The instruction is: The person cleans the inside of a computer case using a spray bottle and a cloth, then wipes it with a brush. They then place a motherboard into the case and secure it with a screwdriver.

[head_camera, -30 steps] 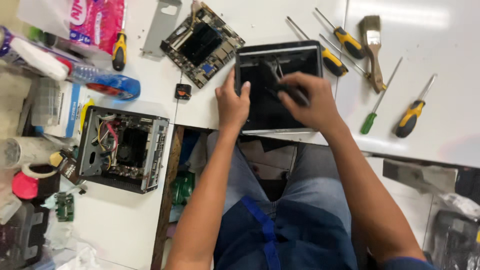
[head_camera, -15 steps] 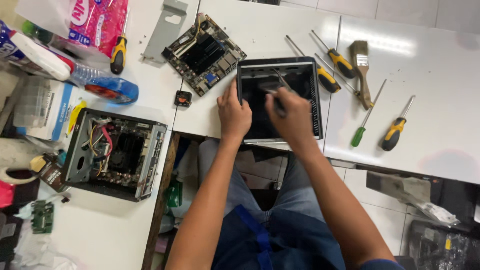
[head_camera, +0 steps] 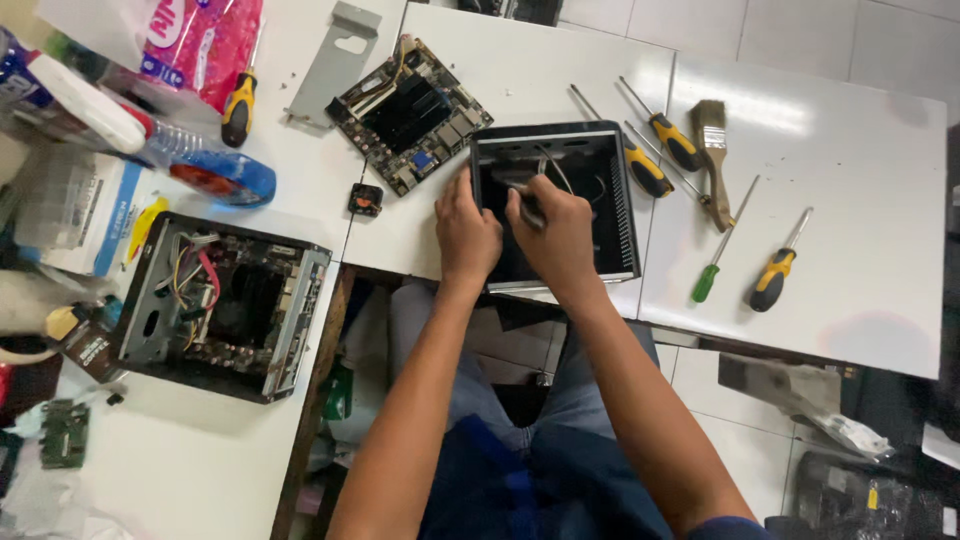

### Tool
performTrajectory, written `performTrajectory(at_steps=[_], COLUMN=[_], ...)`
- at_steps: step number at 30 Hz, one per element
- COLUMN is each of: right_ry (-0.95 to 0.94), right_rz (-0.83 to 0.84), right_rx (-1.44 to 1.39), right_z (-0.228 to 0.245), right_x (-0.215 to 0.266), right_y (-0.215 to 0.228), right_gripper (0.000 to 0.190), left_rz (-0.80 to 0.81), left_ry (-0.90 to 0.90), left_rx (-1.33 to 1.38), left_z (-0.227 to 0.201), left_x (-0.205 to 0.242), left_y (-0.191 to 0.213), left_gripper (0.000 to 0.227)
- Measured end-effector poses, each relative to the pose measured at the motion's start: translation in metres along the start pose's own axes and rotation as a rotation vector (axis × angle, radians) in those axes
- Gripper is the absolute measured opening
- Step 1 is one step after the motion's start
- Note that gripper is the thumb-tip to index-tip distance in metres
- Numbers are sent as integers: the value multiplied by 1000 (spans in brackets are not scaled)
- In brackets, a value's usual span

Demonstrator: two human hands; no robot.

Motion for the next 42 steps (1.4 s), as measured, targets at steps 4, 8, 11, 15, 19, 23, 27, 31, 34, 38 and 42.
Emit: performTrajectory(at_steps=[4, 8, 11, 15, 19, 23, 27, 31, 34, 38, 42], right_ry=[-5, -13, 6, 40, 58, -6, -46, -102, -161, -32, 13], right_rz=[33, 21, 22, 33, 39, 43, 46, 184, 150, 0, 61], right_rx=[180, 328, 212, 102, 80, 244, 175, 77, -47, -50, 86], right_z=[-14, -35, -21, 10, 5, -13, -19, -15, -11, -12, -32], right_x=[-4, -3, -4, 0, 5, -2, -4, -1, -3, -20, -25], right_y=[38, 75, 55, 14, 8, 53, 84, 98, 126, 140, 93], right_gripper=[14, 13, 15, 11, 12, 15, 11, 8, 9, 9, 3], left_rz=[14, 46, 19, 12, -3, 32, 36, 29, 28, 14, 7], left_ry=[19, 43, 46, 41, 25, 45, 49, 63, 56, 41, 26], left_rx=[10, -11, 51, 11, -12, 18, 38, 56, 67, 64, 35], left_z=[4, -2, -14, -1, 4, -8, -15, -20, -20, -10, -10], left_x=[-1, 4, 9, 2, 4, 9, 11, 11, 13, 9, 8], left_y=[1, 3, 16, 6, 2, 13, 17, 25, 26, 15, 14], left_gripper=[70, 72, 68, 70, 70, 68, 67, 66, 66, 69, 70])
Point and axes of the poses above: each hand's wrist, its own x-axis away from the middle knuckle, its own y-axis out of the back of the hand, z = x × y, the point moved 10 cm from there along -x, towards the middle knuckle, and after that the axes turned 11 degrees about y, right-handed, at the moved point
